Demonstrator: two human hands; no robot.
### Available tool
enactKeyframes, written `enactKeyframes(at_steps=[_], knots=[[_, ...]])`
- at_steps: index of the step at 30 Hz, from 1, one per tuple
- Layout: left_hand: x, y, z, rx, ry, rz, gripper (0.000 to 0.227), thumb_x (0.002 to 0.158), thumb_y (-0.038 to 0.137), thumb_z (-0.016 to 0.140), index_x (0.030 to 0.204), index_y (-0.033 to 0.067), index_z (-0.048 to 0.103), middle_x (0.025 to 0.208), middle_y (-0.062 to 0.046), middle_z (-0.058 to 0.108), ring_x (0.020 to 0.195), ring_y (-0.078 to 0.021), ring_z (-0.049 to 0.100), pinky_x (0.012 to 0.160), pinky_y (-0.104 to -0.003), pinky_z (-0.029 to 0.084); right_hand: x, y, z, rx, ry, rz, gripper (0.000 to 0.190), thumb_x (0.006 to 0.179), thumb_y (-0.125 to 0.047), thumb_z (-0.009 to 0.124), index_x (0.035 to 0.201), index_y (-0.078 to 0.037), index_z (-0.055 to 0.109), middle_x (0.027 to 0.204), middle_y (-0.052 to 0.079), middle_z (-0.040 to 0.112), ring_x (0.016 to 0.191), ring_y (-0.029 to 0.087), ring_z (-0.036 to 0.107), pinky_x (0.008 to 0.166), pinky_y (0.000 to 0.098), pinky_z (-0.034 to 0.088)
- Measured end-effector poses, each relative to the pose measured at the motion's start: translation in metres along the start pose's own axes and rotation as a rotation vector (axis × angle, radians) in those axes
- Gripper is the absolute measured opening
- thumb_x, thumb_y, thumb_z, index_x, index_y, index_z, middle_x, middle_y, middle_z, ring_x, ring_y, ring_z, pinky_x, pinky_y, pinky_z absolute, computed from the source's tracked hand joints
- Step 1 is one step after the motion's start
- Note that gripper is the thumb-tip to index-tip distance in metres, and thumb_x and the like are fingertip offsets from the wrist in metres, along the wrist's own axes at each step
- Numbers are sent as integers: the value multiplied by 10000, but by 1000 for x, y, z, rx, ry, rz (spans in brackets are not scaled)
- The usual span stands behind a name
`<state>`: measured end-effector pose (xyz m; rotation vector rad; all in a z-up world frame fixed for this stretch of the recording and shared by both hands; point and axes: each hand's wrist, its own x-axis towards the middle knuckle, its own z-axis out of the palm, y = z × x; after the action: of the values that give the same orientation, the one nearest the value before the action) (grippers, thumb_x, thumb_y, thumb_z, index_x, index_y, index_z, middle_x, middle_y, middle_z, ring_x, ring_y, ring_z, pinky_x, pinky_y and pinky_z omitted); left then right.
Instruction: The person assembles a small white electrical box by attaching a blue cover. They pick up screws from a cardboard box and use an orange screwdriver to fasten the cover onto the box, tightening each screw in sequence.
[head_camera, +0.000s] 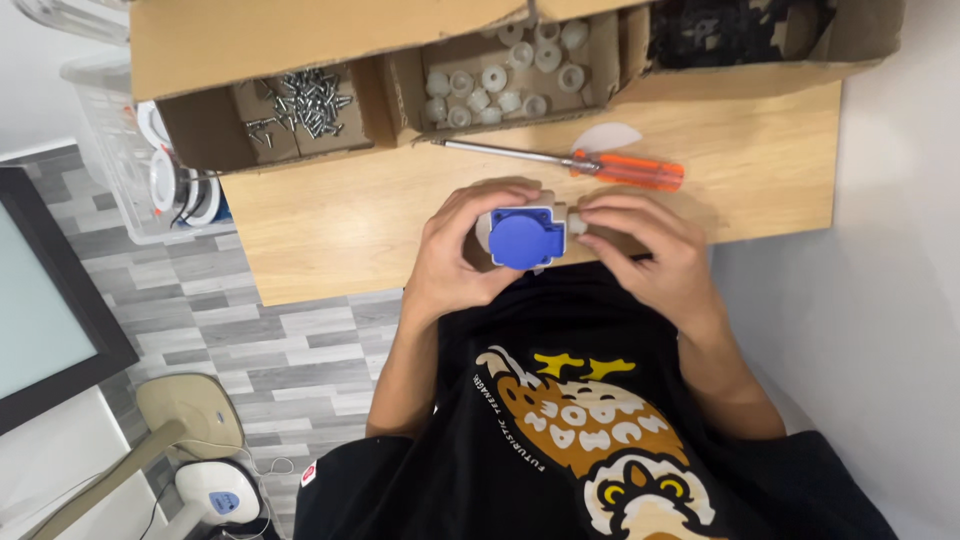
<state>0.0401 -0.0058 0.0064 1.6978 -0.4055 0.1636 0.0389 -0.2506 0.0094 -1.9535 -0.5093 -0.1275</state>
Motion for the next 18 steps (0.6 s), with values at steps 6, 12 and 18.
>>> enactKeyframes(at_steps=[6, 12, 18], knots=[[-8, -2, -6, -17, -15, 36, 590, 756, 40, 971, 1292, 40, 724, 1273, -135, 797, 1215, -357, 770, 1100, -505, 569, -6, -5, 4, -26, -3, 5, 174, 964, 4, 882, 1131, -10, 835, 1151, 153, 823, 1056, 351, 808, 935, 443, 636], [-15, -2, -10, -4, 10, 70, 584, 760, 32, 962, 1295, 40, 727, 1284, -123, 800, 1217, -358, 776, 1104, -510, 573, -3, -11, 14, -56, -7, -56, 180, 959, 6, 890, 1134, -16, 851, 1112, 142, 832, 987, 337, 816, 873, 416, 645], [-18, -3, -12, -37, 7, 73, 590, 760, 25, 947, 1306, 46, 722, 1296, -120, 799, 1236, -353, 773, 1108, -519, 573, -7, -1, 16, -5, 14, -61, 190, 932, 9, 917, 1115, -5, 864, 1091, 153, 831, 962, 328, 818, 849, 410, 644]])
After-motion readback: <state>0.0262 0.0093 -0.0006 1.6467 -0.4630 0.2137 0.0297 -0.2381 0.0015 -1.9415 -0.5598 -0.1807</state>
